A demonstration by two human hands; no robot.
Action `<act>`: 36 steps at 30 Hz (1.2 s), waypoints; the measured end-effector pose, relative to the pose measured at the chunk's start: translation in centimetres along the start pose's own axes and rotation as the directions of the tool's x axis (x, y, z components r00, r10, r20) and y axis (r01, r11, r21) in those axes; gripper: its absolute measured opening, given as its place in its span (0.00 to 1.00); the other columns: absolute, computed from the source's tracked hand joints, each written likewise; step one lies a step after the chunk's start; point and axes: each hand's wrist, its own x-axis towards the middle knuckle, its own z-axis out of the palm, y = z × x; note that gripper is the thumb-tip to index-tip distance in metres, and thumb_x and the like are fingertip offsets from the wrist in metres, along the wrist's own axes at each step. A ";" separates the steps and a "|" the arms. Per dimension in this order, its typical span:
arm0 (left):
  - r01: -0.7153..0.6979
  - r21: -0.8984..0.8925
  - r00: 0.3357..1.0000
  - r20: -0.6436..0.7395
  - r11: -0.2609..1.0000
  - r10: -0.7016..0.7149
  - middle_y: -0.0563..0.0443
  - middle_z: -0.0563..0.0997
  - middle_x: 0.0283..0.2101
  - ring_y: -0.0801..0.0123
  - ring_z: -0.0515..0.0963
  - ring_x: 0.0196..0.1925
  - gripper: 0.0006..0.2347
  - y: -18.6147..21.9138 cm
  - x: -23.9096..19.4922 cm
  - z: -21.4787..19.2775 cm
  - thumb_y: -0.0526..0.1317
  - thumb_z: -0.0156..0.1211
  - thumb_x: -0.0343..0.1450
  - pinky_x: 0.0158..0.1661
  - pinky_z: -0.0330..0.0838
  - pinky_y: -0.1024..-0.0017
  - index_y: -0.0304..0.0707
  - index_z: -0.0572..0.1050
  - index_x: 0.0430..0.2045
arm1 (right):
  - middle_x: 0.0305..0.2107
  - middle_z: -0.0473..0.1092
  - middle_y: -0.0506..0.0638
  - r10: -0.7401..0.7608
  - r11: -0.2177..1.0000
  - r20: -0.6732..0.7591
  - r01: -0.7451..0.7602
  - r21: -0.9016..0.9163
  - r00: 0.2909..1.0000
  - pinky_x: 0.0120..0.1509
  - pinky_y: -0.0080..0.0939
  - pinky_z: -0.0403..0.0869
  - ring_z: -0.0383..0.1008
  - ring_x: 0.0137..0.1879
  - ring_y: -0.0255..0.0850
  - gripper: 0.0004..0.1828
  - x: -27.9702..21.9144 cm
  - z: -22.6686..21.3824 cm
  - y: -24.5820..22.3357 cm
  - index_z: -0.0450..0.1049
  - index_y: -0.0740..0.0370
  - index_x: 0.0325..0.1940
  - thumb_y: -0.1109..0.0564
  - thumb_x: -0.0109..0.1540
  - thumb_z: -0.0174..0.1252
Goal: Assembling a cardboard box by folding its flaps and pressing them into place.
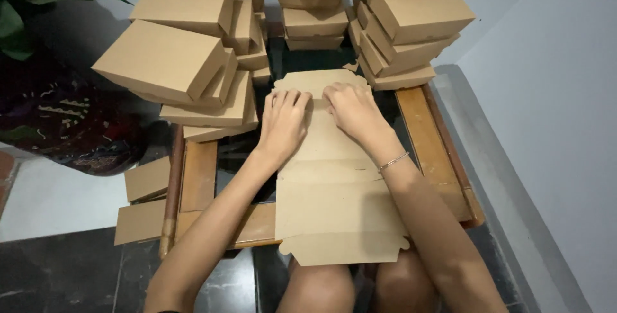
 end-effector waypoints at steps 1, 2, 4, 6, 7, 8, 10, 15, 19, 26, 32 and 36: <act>-0.018 0.035 1.000 0.002 0.999 0.018 0.58 0.75 0.40 0.64 0.75 0.51 0.10 0.1 0.4 -0.1 0.38 0.59 0.69 0.58 0.63 0.61 0.51 0.73 0.44 | 0.37 0.76 0.48 -0.022 1.000 -0.030 0.021 -0.015 0.999 0.53 0.51 0.77 0.79 0.48 0.48 0.13 -0.1 -0.3 -0.2 0.77 0.55 0.51 0.57 0.62 0.62; -0.021 0.035 1.000 -0.001 0.999 0.021 0.58 0.75 0.40 0.64 0.75 0.51 0.10 -0.1 0.7 0.2 0.38 0.59 0.69 0.58 0.63 0.61 0.51 0.73 0.44 | 0.37 0.76 0.48 -0.020 1.000 -0.032 0.019 -0.017 0.999 0.53 0.51 0.77 0.79 0.48 0.48 0.13 0.0 -0.2 -0.1 0.77 0.55 0.51 0.57 0.62 0.62; -0.035 -0.036 0.999 0.007 0.999 0.036 0.60 0.75 0.35 0.66 0.78 0.46 0.07 -0.5 0.9 0.8 0.37 0.58 0.70 0.54 0.65 0.63 0.51 0.73 0.39 | 0.36 0.76 0.48 -0.025 0.999 -0.039 0.024 -0.028 0.999 0.52 0.52 0.77 0.79 0.47 0.48 0.12 -0.1 0.2 -0.1 0.77 0.56 0.49 0.57 0.62 0.63; -0.045 -0.042 0.999 0.004 0.998 0.046 0.59 0.75 0.34 0.66 0.79 0.44 0.06 -0.9 1.0 1.7 0.37 0.56 0.70 0.52 0.67 0.65 0.50 0.72 0.38 | 0.36 0.77 0.49 -0.015 1.000 -0.030 0.014 -0.016 0.999 0.51 0.52 0.77 0.79 0.46 0.49 0.11 -0.5 -0.2 -0.2 0.77 0.56 0.50 0.57 0.62 0.62; -0.055 -0.046 0.998 0.004 0.997 0.055 0.59 0.76 0.32 0.66 0.80 0.43 0.05 -1.1 1.0 2.2 0.37 0.55 0.71 0.49 0.68 0.66 0.50 0.71 0.37 | 0.36 0.77 0.50 -0.005 1.000 -0.021 0.005 -0.002 1.000 0.51 0.52 0.77 0.80 0.46 0.50 0.11 -0.7 -0.4 -0.3 0.76 0.56 0.50 0.56 0.63 0.60; -0.056 -0.045 0.998 0.005 0.997 0.056 0.59 0.76 0.32 0.66 0.80 0.43 0.05 -0.9 0.9 1.8 0.37 0.55 0.71 0.49 0.68 0.66 0.50 0.71 0.37 | 0.36 0.77 0.50 -0.004 1.000 -0.021 0.004 -0.001 1.000 0.51 0.52 0.77 0.80 0.46 0.50 0.11 -0.9 -0.7 -0.4 0.76 0.56 0.50 0.56 0.63 0.60; -0.089 0.009 0.996 0.002 0.996 0.089 0.53 0.79 0.36 0.62 0.80 0.45 0.05 -0.4 0.5 1.1 0.36 0.53 0.72 0.49 0.69 0.65 0.46 0.71 0.40 | 0.36 0.78 0.51 0.065 0.997 0.030 -0.066 0.048 0.997 0.51 0.54 0.77 0.80 0.46 0.51 0.12 -1.1 -1.3 -0.5 0.77 0.57 0.52 0.57 0.64 0.60; -0.116 0.029 0.993 -0.029 0.993 0.117 0.53 0.78 0.35 0.63 0.80 0.44 0.04 -0.3 0.5 0.8 0.37 0.52 0.73 0.48 0.70 0.64 0.46 0.72 0.39 | 0.33 0.77 0.51 0.093 0.995 0.041 -0.095 0.040 0.995 0.49 0.53 0.78 0.80 0.43 0.52 0.06 -1.7 -1.9 -0.3 0.79 0.56 0.44 0.58 0.63 0.60; -0.159 0.021 0.987 -0.014 0.987 0.159 0.53 0.79 0.35 0.62 0.80 0.44 0.05 -0.5 0.7 0.5 0.37 0.54 0.72 0.50 0.70 0.63 0.46 0.75 0.40 | 0.31 0.76 0.47 0.059 0.998 -0.001 -0.059 -0.033 0.998 0.46 0.51 0.78 0.80 0.41 0.49 0.02 -1.5 -0.9 -0.1 0.77 0.53 0.38 0.57 0.64 0.59; -0.159 -0.068 0.987 0.008 0.985 0.160 0.52 0.81 0.36 0.63 0.81 0.44 0.07 0.9 0.9 -0.8 0.34 0.53 0.74 0.50 0.71 0.66 0.44 0.79 0.40 | 0.25 0.71 0.44 0.028 0.999 -0.078 -0.032 -0.043 0.997 0.39 0.47 0.77 0.78 0.36 0.46 0.10 -2.0 0.2 0.1 0.72 0.52 0.31 0.57 0.67 0.52; -0.147 -0.061 0.989 0.023 0.987 0.149 0.54 0.81 0.34 0.66 0.81 0.43 0.05 1.2 0.8 -0.3 0.35 0.57 0.73 0.47 0.73 0.69 0.45 0.80 0.38 | 0.27 0.73 0.45 -0.030 0.996 -0.132 0.018 -0.092 0.991 0.38 0.47 0.78 0.79 0.37 0.45 0.09 -2.8 1.3 0.6 0.78 0.50 0.37 0.55 0.67 0.52; -0.194 0.039 0.981 -0.002 0.980 0.194 0.55 0.80 0.32 0.67 0.81 0.41 0.06 1.2 0.7 0.3 0.33 0.58 0.72 0.45 0.74 0.72 0.43 0.81 0.37 | 0.27 0.73 0.45 -0.034 0.996 -0.155 0.020 -0.092 0.987 0.38 0.47 0.79 0.79 0.36 0.45 0.10 -3.2 1.8 0.6 0.79 0.50 0.39 0.56 0.67 0.51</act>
